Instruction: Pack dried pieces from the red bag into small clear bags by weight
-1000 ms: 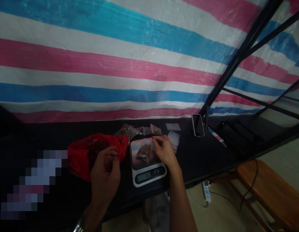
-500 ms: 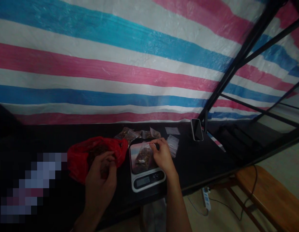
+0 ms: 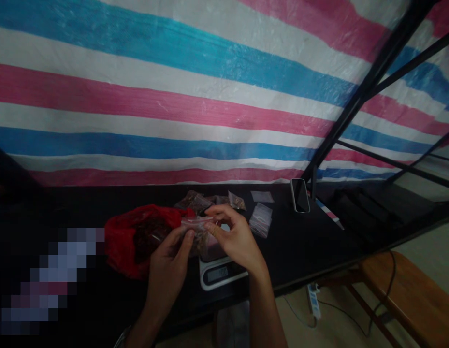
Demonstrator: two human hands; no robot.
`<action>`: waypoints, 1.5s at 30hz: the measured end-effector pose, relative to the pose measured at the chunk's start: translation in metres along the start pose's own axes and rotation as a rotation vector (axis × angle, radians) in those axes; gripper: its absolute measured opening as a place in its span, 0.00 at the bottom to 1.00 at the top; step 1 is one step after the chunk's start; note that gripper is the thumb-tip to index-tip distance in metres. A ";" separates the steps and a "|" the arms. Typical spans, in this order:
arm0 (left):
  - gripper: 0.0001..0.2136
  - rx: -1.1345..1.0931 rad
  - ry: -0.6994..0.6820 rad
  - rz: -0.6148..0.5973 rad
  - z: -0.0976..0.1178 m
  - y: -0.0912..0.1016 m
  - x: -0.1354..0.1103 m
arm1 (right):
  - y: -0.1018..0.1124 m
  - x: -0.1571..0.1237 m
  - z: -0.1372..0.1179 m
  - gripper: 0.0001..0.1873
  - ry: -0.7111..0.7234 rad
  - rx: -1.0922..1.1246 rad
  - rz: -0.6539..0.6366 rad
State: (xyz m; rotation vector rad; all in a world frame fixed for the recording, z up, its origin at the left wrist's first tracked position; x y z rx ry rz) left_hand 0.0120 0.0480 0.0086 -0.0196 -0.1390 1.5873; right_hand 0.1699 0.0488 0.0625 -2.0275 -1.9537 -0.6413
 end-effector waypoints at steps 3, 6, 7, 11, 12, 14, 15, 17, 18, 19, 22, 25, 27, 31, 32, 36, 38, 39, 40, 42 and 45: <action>0.14 0.014 -0.037 0.026 0.005 0.004 0.002 | 0.002 0.000 0.007 0.11 -0.029 0.025 0.026; 0.12 0.044 -0.072 0.009 0.007 0.004 0.003 | 0.002 0.000 0.009 0.13 -0.031 0.033 0.049; 0.12 0.048 -0.076 0.009 0.007 0.004 0.003 | 0.002 0.000 0.009 0.13 -0.036 0.042 0.050; 0.12 0.035 -0.074 0.014 0.005 0.002 0.006 | 0.000 0.000 0.007 0.11 -0.034 0.063 0.055; 0.12 0.024 -0.063 0.024 0.004 0.002 0.007 | -0.001 0.000 0.007 0.10 -0.026 0.060 0.058; 0.14 0.005 -0.029 0.050 0.001 0.002 0.009 | 0.000 0.000 0.005 0.11 -0.006 0.053 0.068; 0.15 -0.002 -0.014 0.061 0.000 0.002 0.010 | 0.000 -0.001 0.005 0.11 0.003 0.050 0.074; 0.17 -0.016 0.004 0.069 -0.001 0.001 0.010 | 0.001 -0.001 0.004 0.11 0.007 0.048 0.065; 0.17 -0.026 0.007 0.069 -0.001 0.001 0.010 | 0.001 -0.002 0.004 0.12 0.002 0.052 0.051; 0.17 -0.035 0.010 0.069 -0.002 0.000 0.010 | 0.001 -0.002 0.004 0.13 -0.006 0.060 0.033; 0.16 -0.042 0.007 0.055 -0.002 -0.002 0.010 | 0.000 -0.002 0.004 0.15 -0.012 0.080 0.006; 0.14 -0.036 -0.015 0.037 -0.002 -0.003 0.009 | 0.001 -0.003 0.004 0.13 -0.012 0.059 0.019; 0.13 -0.028 -0.022 0.007 -0.003 -0.004 0.007 | 0.002 -0.004 0.005 0.12 -0.027 0.029 0.023; 0.12 -0.021 -0.011 -0.066 -0.004 -0.005 0.003 | 0.003 -0.006 0.006 0.17 -0.034 0.010 -0.016; 0.12 -0.028 -0.010 -0.068 -0.004 -0.005 0.003 | 0.002 -0.007 0.007 0.18 -0.037 0.011 -0.034; 0.11 -0.038 -0.019 -0.057 -0.003 -0.005 0.002 | 0.001 -0.008 0.006 0.13 -0.044 0.014 -0.044; 0.11 -0.047 -0.016 -0.057 -0.003 -0.005 0.002 | 0.001 -0.009 0.003 0.12 -0.029 0.023 -0.024; 0.11 -0.057 -0.011 -0.055 -0.003 -0.005 0.002 | 0.000 -0.010 0.002 0.12 -0.021 0.030 -0.021; 0.11 -0.066 -0.005 -0.051 -0.003 -0.005 0.002 | 0.000 -0.010 0.001 0.14 -0.018 0.040 -0.024; 0.11 -0.069 0.002 -0.047 -0.004 -0.006 0.002 | 0.000 -0.012 -0.001 0.17 -0.033 0.060 -0.051; 0.11 -0.048 -0.011 -0.063 -0.004 -0.006 0.001 | -0.001 -0.013 -0.001 0.18 -0.058 0.064 -0.066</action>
Point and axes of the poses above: each hand's wrist, its own x-axis towards the middle knuckle, its own y-axis out of the back of the hand, z = x × y, the point moved 3 cm from there along x, towards the middle knuckle, and after that the axes turned 7 degrees about y, right-handed, at the moved point
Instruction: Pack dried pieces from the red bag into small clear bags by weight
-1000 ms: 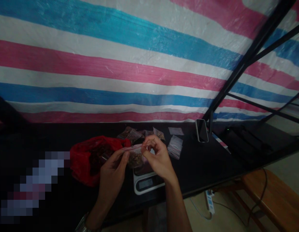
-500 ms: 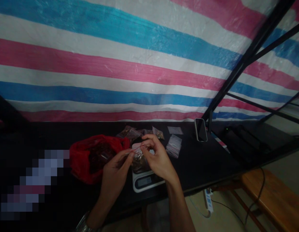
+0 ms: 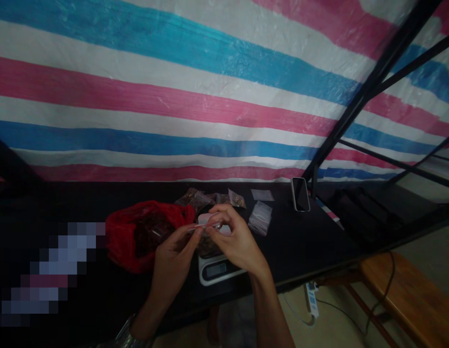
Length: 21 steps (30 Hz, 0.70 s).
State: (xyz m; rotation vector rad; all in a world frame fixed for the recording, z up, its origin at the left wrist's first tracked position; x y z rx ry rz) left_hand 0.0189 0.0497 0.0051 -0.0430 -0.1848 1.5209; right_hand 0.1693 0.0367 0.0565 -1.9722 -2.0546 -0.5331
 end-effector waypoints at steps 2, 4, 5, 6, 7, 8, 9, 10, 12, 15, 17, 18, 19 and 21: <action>0.11 0.037 -0.015 -0.005 0.002 0.001 -0.001 | 0.000 0.000 0.001 0.16 0.006 -0.008 0.019; 0.10 0.096 -0.040 0.017 0.006 0.004 -0.001 | 0.000 0.000 0.001 0.17 0.023 -0.005 0.025; 0.10 0.128 -0.057 0.030 0.009 0.006 -0.002 | -0.001 0.001 0.001 0.18 0.034 -0.002 0.017; 0.09 0.154 -0.075 0.040 0.012 0.008 -0.002 | -0.002 0.001 0.001 0.19 0.045 -0.001 0.007; 0.09 0.171 -0.090 0.042 0.014 0.010 -0.003 | -0.003 0.002 0.001 0.20 0.054 0.000 -0.004; 0.08 0.183 -0.099 0.039 0.016 0.012 -0.004 | -0.004 0.003 0.001 0.20 0.059 0.003 -0.012; 0.08 0.188 -0.101 0.032 0.017 0.014 -0.004 | -0.006 0.004 0.002 0.20 0.064 0.008 -0.015; 0.08 0.189 -0.097 0.026 0.018 0.016 -0.005 | -0.007 0.004 0.002 0.20 0.069 0.016 -0.009; 0.10 0.183 -0.075 0.016 0.018 0.019 -0.005 | -0.008 0.006 0.003 0.18 0.079 0.034 0.027; 0.13 0.199 -0.072 0.016 0.018 0.023 -0.005 | -0.011 0.008 0.003 0.17 0.078 0.046 0.076; 0.13 0.243 -0.105 0.037 0.020 0.027 -0.005 | -0.014 0.010 0.003 0.20 0.061 0.065 0.069; 0.13 0.266 -0.128 0.054 0.021 0.029 -0.005 | -0.016 0.011 0.003 0.23 0.054 0.078 0.060; 0.13 0.284 -0.153 0.071 0.022 0.030 -0.006 | -0.017 0.011 0.003 0.25 0.053 0.089 0.057; 0.11 0.303 -0.202 0.096 0.023 0.032 -0.008 | -0.017 0.012 0.003 0.24 0.064 0.089 0.076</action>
Point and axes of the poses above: each hand's wrist, its own x-axis towards the middle knuckle, its own y-axis out of the back of the hand, z = x × y, the point moved 3 cm from there along x, towards the middle knuckle, and after that the axes turned 7 degrees about y, right-handed, at the moved point
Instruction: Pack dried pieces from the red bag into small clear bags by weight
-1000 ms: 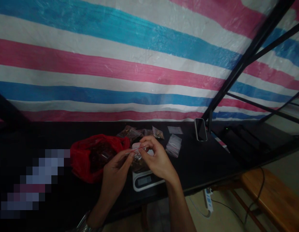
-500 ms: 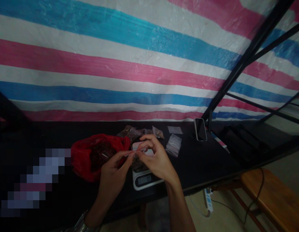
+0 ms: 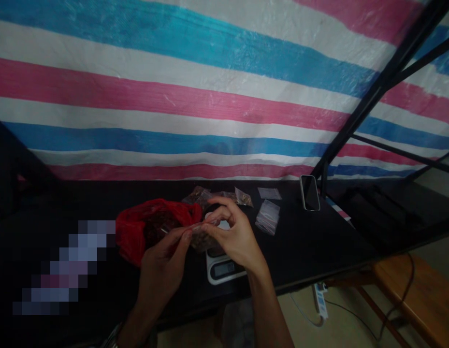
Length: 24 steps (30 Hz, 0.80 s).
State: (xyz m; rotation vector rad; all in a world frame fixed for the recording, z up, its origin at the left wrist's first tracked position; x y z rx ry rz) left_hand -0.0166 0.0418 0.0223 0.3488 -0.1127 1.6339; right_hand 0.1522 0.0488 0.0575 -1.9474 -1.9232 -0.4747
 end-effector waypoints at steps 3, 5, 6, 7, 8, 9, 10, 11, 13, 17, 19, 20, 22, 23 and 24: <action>0.09 -0.003 -0.045 0.006 -0.002 -0.001 -0.003 | 0.003 0.000 -0.002 0.18 0.018 -0.051 0.031; 0.06 -0.013 -0.074 -0.004 -0.003 -0.003 -0.004 | 0.004 -0.002 -0.005 0.17 0.002 -0.078 -0.008; 0.05 -0.017 -0.088 -0.008 -0.004 -0.004 -0.004 | 0.004 -0.002 -0.007 0.17 -0.004 -0.090 -0.040; 0.04 -0.020 -0.102 -0.006 -0.004 -0.005 -0.005 | 0.003 -0.003 -0.009 0.18 -0.007 -0.102 -0.075; 0.04 -0.023 -0.113 -0.004 -0.004 -0.006 -0.005 | 0.002 -0.003 -0.011 0.19 -0.005 -0.116 -0.104; 0.05 -0.026 -0.125 -0.003 -0.004 -0.006 -0.005 | 0.002 -0.004 -0.012 0.19 -0.001 -0.128 -0.121; 0.05 -0.026 -0.140 -0.012 -0.004 -0.007 -0.005 | 0.001 -0.003 -0.013 0.18 0.002 -0.135 -0.124; 0.05 -0.021 -0.163 -0.027 -0.003 -0.008 -0.005 | 0.002 -0.003 -0.013 0.17 0.004 -0.138 -0.112; 0.06 0.009 -0.220 -0.040 -0.003 -0.010 -0.005 | 0.007 0.001 -0.013 0.14 0.016 -0.150 -0.009; 0.11 0.089 -0.281 0.122 -0.004 -0.005 -0.005 | 0.031 0.016 -0.009 0.12 0.120 -0.269 0.477; 0.10 0.108 -0.293 0.198 -0.004 0.000 -0.004 | 0.041 0.026 -0.001 0.14 0.145 -0.339 0.647; 0.10 0.116 -0.300 0.220 -0.003 0.003 -0.004 | 0.045 0.033 0.005 0.15 0.136 -0.370 0.674; 0.10 0.137 -0.314 0.246 -0.001 0.009 -0.004 | 0.049 0.045 0.020 0.17 0.078 -0.429 0.652; 0.10 0.148 -0.317 0.255 -0.001 0.013 -0.003 | 0.051 0.049 0.028 0.17 0.046 -0.453 0.630; 0.10 0.159 -0.319 0.262 -0.001 0.016 -0.003 | 0.054 0.050 0.034 0.17 0.018 -0.482 0.615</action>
Point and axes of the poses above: each hand's wrist, its own x-axis towards the middle knuckle, its own y-axis out of the back of the hand, z = x × y, the point moved 3 cm from there along x, towards the middle knuckle, and after that the axes turned 7 degrees about y, right-handed, at the moved point
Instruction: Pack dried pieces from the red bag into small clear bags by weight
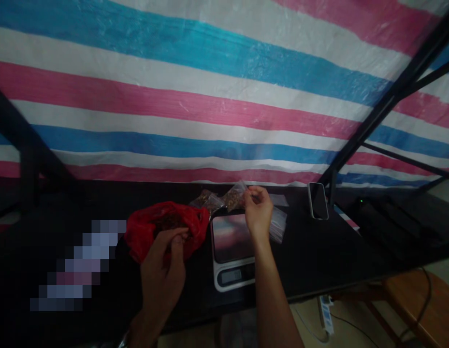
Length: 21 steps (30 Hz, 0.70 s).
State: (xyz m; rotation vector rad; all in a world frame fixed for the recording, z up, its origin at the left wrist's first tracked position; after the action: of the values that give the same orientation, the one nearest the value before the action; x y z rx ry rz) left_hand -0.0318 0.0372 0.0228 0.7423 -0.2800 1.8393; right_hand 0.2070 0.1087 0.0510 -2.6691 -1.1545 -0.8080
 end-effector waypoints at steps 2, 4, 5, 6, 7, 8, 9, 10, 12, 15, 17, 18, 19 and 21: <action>0.10 0.017 -0.004 0.008 -0.001 0.005 0.001 | 0.009 0.003 0.011 0.17 -0.017 -0.080 0.008; 0.10 0.029 -0.002 0.013 -0.004 0.009 0.002 | 0.033 0.004 0.020 0.19 -0.030 -0.190 0.076; 0.09 0.033 -0.003 0.015 -0.005 0.011 0.003 | 0.048 0.004 0.024 0.20 -0.041 -0.251 0.115; 0.09 0.038 -0.005 0.018 -0.005 0.012 0.003 | 0.063 0.004 0.028 0.20 -0.059 -0.312 0.138; 0.09 0.043 -0.007 0.021 -0.005 0.014 0.003 | 0.078 0.003 0.032 0.18 -0.086 -0.370 0.134; 0.09 0.048 -0.009 0.024 -0.005 0.015 0.003 | 0.089 0.001 0.036 0.16 -0.114 -0.417 0.098; 0.09 0.052 -0.010 0.027 -0.005 0.016 0.003 | 0.098 -0.001 0.039 0.13 -0.136 -0.454 0.055; 0.09 0.055 -0.009 0.029 -0.004 0.017 0.003 | 0.105 -0.003 0.043 0.11 -0.151 -0.484 0.011; 0.09 0.058 -0.006 0.029 -0.003 0.018 0.002 | 0.111 -0.008 0.048 0.08 -0.163 -0.522 -0.055; 0.09 0.059 -0.010 0.021 0.000 0.019 0.001 | 0.113 -0.010 0.048 0.06 -0.151 -0.539 -0.065; 0.09 0.057 -0.025 0.016 0.001 0.018 0.001 | 0.111 -0.008 0.042 0.08 -0.129 -0.514 -0.051; 0.09 0.055 -0.036 0.011 0.001 0.017 0.000 | 0.108 -0.007 0.036 0.10 -0.115 -0.488 -0.052; 0.09 0.052 -0.047 0.000 0.001 0.015 -0.001 | 0.104 -0.007 0.029 0.13 -0.101 -0.455 -0.063; 0.08 0.049 -0.060 -0.049 0.001 0.009 -0.004 | 0.089 -0.011 0.009 0.18 -0.054 -0.346 -0.135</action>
State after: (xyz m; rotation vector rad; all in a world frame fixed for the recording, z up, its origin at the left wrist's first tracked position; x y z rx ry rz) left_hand -0.0383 0.0299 0.0225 0.8320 -0.2541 1.7850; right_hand 0.2681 0.0418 0.0458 -2.9264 -1.3280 -1.0510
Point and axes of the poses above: each hand's wrist, its own x-axis towards the middle knuckle, its own y-axis out of the back of the hand, z = x × y, the point moved 3 cm from there along x, towards the middle knuckle, and after that the axes turned 7 degrees about y, right-handed, at the moved point
